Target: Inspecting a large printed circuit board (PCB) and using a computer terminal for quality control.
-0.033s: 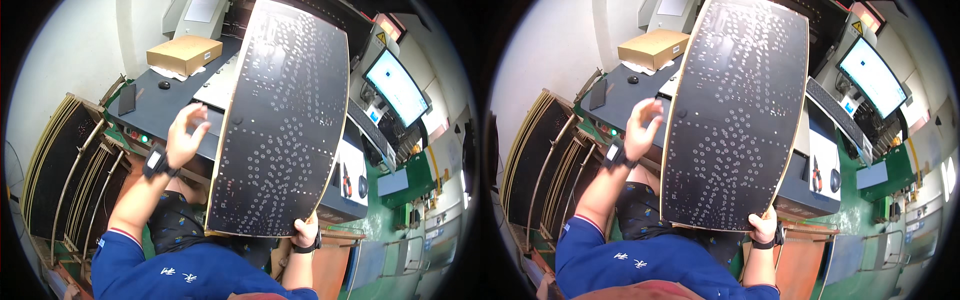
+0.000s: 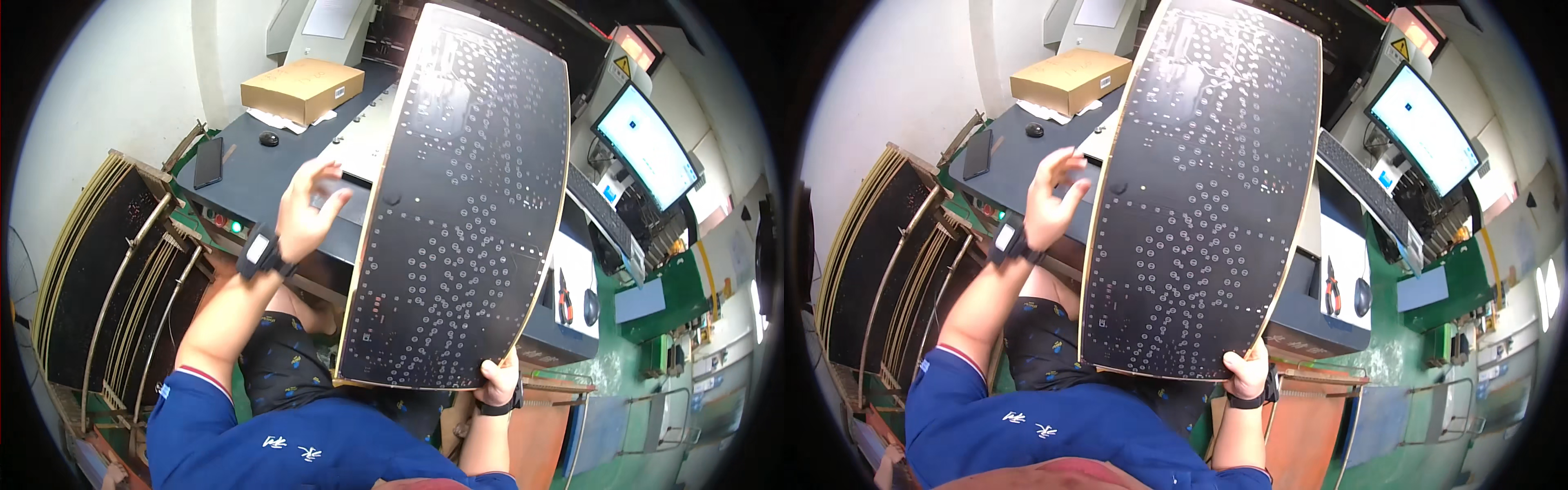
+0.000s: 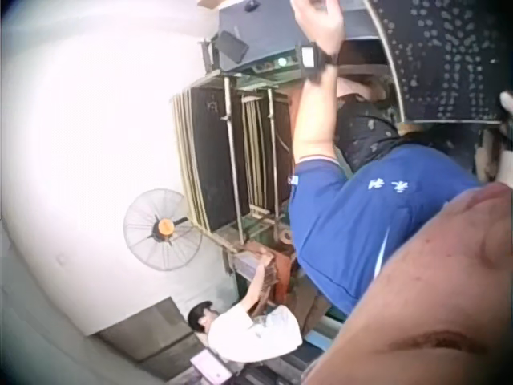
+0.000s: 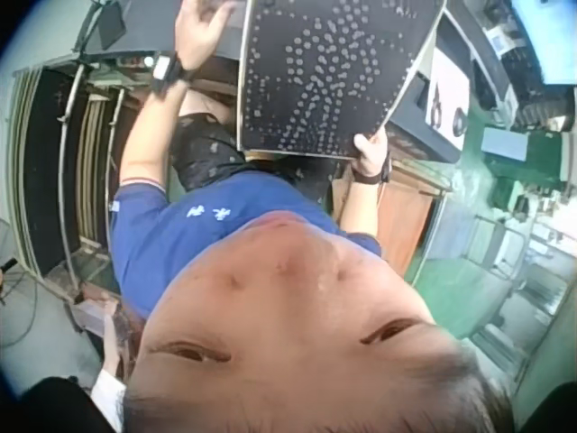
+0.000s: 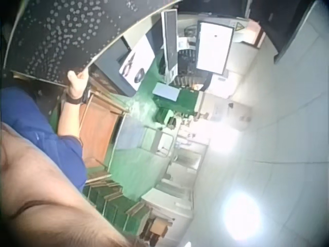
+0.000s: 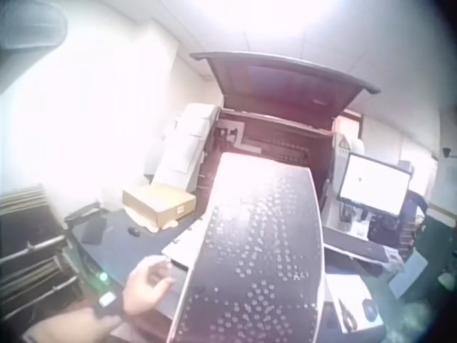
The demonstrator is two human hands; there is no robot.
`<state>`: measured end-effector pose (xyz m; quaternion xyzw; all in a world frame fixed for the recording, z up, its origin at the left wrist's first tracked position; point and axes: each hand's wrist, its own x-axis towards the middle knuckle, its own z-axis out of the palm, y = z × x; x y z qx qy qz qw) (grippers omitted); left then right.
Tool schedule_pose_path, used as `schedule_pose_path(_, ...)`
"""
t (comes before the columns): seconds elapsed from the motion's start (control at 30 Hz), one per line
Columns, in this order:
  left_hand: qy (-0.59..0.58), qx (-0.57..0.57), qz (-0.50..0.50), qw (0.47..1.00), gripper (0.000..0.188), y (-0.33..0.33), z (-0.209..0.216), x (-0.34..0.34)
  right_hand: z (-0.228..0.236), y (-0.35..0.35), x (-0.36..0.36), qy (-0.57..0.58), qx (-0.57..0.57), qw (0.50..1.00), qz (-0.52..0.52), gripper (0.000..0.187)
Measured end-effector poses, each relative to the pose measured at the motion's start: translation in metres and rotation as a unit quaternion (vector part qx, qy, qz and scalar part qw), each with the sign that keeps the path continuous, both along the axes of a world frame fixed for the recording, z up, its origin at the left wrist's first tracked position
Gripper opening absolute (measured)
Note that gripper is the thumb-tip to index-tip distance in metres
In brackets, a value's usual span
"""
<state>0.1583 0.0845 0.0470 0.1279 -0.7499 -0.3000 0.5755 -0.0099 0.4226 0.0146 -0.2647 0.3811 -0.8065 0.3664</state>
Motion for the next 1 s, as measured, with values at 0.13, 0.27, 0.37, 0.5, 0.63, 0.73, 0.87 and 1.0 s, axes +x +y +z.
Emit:
schedule_pose_path(0.13,0.002,-0.072,0.032,0.997,0.060,-0.008,0.039,-0.033,-0.003,0.007,-0.005,-0.004,-0.017,1.000,-0.002,0.063)
schedule_pose_path(0.27,0.047,-0.273,0.048,0.960,0.055,0.008,0.068,-0.042,-0.005,0.019,-0.001,0.014,-0.004,1.000,-0.022,0.067)
schedule_pose_path(0.37,0.058,-0.373,0.042,0.925,0.033,0.022,0.086,-0.044,-0.014,0.030,-0.006,0.027,0.014,0.999,-0.025,0.062)
schedule_pose_path(0.5,0.049,-0.370,0.043,0.927,0.024,0.032,0.087,-0.031,-0.024,0.037,-0.007,0.040,0.053,0.998,-0.007,0.049)
schedule_pose_path(0.63,0.031,-0.400,0.044,0.915,0.026,0.042,0.089,-0.013,-0.032,0.038,-0.008,0.061,0.073,0.995,-0.006,0.049)
schedule_pose_path(0.73,0.004,-0.422,0.046,0.905,0.029,0.047,0.092,0.003,-0.034,0.039,-0.008,0.078,0.079,0.994,0.002,0.050)
schedule_pose_path(0.87,0.002,-0.430,0.062,0.901,0.032,0.055,0.100,0.016,-0.026,0.039,-0.008,0.091,0.090,0.992,0.009,0.050)
schedule_pose_path(1.0,0.042,-0.452,0.082,0.887,0.024,0.038,0.111,-0.001,-0.005,0.043,-0.006,0.113,0.106,0.987,-0.036,0.051)
